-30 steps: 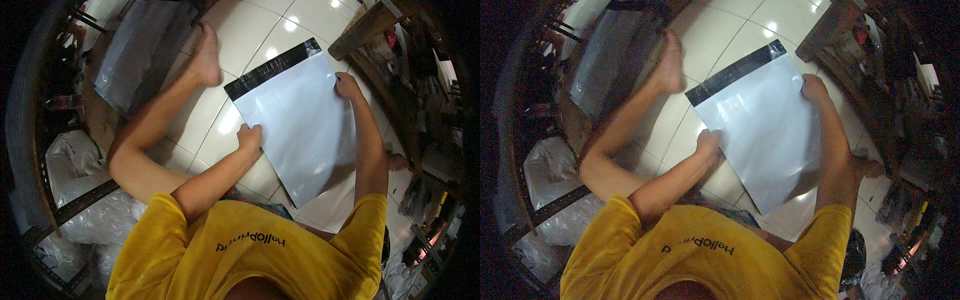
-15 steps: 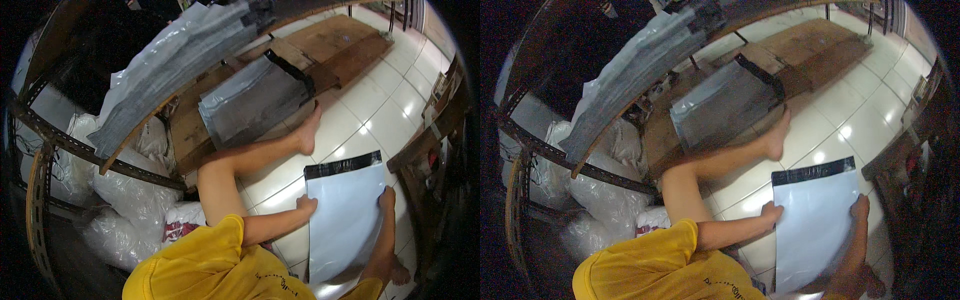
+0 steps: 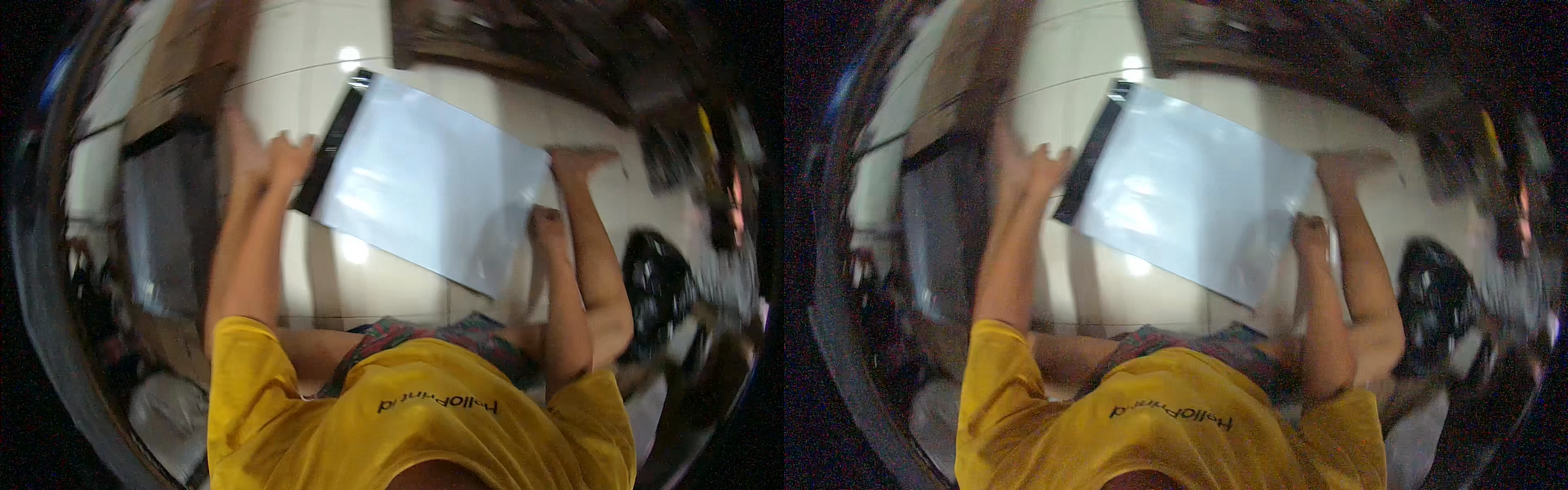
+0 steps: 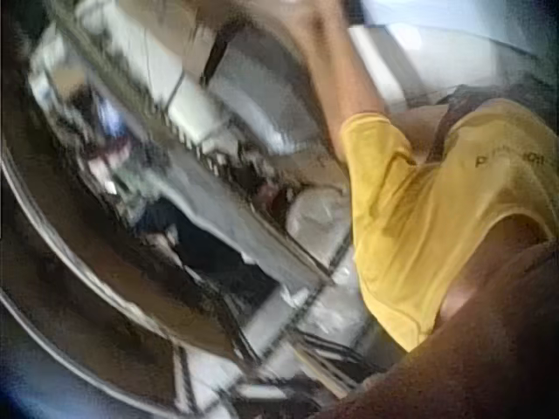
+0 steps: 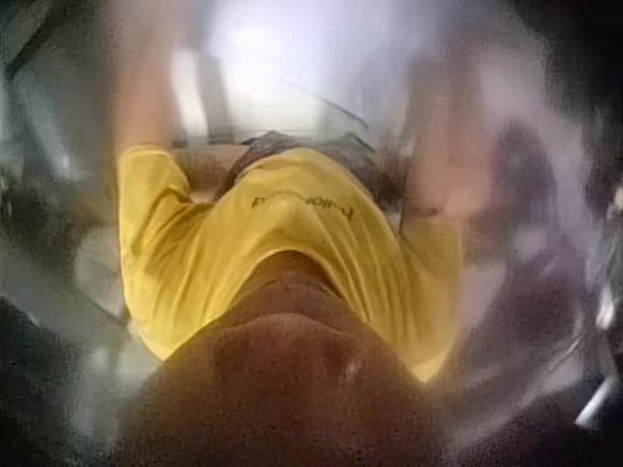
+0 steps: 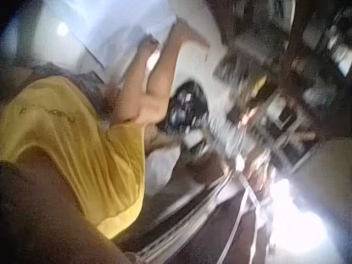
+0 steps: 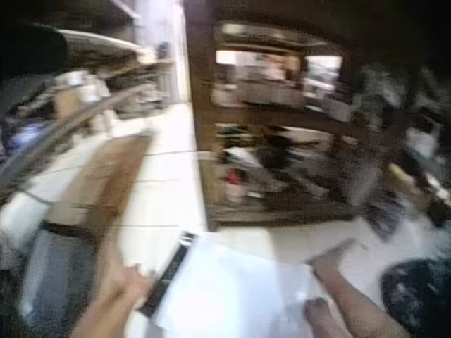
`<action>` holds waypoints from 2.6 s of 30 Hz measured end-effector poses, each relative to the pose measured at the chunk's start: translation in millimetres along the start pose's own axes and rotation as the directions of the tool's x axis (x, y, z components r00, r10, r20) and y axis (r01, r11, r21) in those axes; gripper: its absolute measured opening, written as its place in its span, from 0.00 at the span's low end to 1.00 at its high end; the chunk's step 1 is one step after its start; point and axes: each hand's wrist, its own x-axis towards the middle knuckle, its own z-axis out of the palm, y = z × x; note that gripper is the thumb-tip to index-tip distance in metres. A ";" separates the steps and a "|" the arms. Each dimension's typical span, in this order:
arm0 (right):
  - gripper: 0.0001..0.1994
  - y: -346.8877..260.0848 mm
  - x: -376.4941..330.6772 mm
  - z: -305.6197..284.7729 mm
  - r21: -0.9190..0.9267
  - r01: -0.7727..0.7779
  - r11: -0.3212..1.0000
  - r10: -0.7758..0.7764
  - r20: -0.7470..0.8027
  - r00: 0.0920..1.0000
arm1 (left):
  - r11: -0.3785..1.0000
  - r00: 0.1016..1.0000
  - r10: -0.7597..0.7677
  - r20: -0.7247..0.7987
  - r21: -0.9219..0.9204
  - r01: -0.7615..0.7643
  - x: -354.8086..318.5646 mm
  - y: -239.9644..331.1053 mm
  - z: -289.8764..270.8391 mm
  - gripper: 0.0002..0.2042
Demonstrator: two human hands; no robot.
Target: The person sits on the floor and repeatedly folds white poly mailers. They smooth each mailer flat, fold it in half, and then fold it again into a smaller rectangle. The folded mailers are stacked on the floor in front of them.
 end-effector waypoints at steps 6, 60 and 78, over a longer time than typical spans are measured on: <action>0.24 8.5 -48.6 53.1 0.116 -0.046 0.992 0.023 0.186 0.982 | 0.990 0.899 -0.050 0.435 -0.097 0.102 69.3 -1.0 68.2 0.35; 0.42 -33.8 -123.6 77.3 -0.322 0.584 0.746 -0.593 0.078 0.801 | 0.766 0.785 0.535 0.314 0.213 -0.607 -122.9 69.9 70.5 0.37; 0.50 -60.4 43.2 60.9 -0.357 0.651 0.670 -0.692 0.017 0.722 | 0.746 0.762 0.632 0.138 0.155 -0.647 -120.7 78.5 74.3 0.36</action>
